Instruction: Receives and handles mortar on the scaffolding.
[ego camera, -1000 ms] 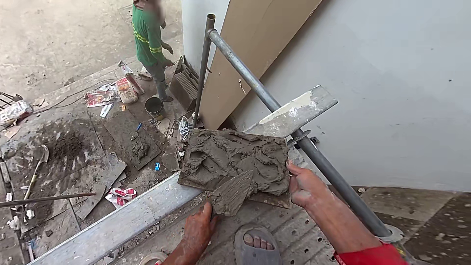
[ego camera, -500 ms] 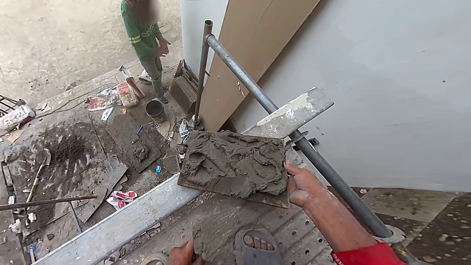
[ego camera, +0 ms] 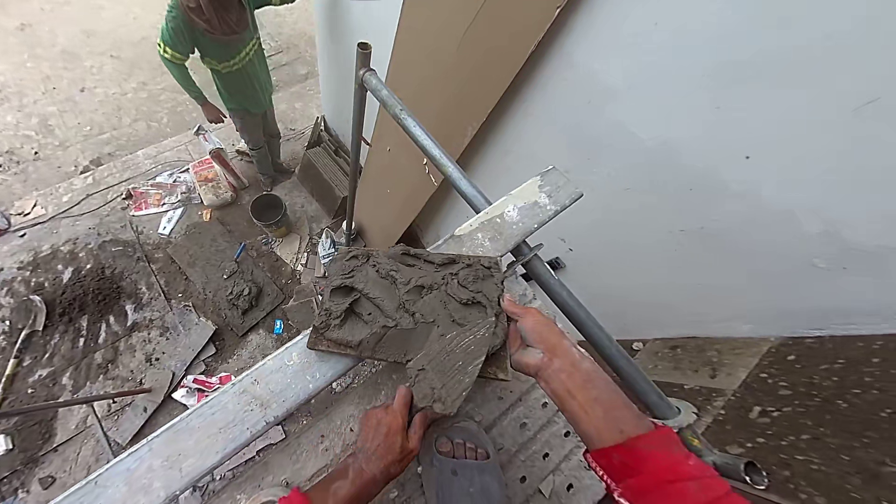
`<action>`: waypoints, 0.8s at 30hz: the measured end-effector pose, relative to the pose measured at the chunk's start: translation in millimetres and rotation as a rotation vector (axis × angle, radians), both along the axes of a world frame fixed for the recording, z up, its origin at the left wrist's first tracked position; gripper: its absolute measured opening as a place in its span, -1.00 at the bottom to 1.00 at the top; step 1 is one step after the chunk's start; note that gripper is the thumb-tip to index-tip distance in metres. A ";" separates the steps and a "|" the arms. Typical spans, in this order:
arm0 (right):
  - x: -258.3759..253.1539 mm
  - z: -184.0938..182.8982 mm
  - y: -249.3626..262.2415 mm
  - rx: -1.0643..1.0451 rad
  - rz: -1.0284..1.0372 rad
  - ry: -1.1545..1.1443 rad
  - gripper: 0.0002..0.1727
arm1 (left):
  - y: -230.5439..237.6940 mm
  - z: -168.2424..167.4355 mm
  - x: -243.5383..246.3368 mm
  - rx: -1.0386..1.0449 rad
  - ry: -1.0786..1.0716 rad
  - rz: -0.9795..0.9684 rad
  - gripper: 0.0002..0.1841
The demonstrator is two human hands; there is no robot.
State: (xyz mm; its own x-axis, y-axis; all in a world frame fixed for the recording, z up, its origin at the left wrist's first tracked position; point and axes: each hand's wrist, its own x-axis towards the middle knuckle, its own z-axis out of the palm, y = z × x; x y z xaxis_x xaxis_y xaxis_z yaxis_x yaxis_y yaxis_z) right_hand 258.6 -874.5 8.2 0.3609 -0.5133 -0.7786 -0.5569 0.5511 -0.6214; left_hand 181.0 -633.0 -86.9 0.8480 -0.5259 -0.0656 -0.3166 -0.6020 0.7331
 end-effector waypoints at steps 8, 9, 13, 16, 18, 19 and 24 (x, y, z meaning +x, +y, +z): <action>6.0 9.4 4.2 -0.028 -0.036 0.042 -0.50 | -40.5 -1.2 13.3 0.242 -0.010 -0.021 -0.52; 6.3 8.7 4.2 -0.029 -0.036 0.050 -0.49 | -38.9 -3.5 11.9 0.257 -0.050 -0.025 -0.53; 5.3 -2.8 0.7 -0.027 -0.023 0.062 -0.42 | -25.3 -8.9 5.4 0.282 -0.127 -0.044 -0.54; 6.7 4.0 3.6 -0.034 -0.053 0.073 -0.48 | -9.1 -10.4 -1.5 0.303 -0.116 -0.072 -0.58; 6.7 -1.6 1.0 -0.023 -0.036 0.071 -0.44 | 4.6 -12.0 -8.3 0.317 -0.136 -0.080 -0.61; 6.2 -6.5 -0.7 -0.017 -0.023 0.064 -0.41 | 12.3 -12.3 -11.9 0.328 -0.146 -0.086 -0.62; 5.8 -11.8 2.2 -0.017 -0.004 0.052 -0.38 | 65.9 -4.6 -31.9 0.384 -0.037 -0.166 -0.60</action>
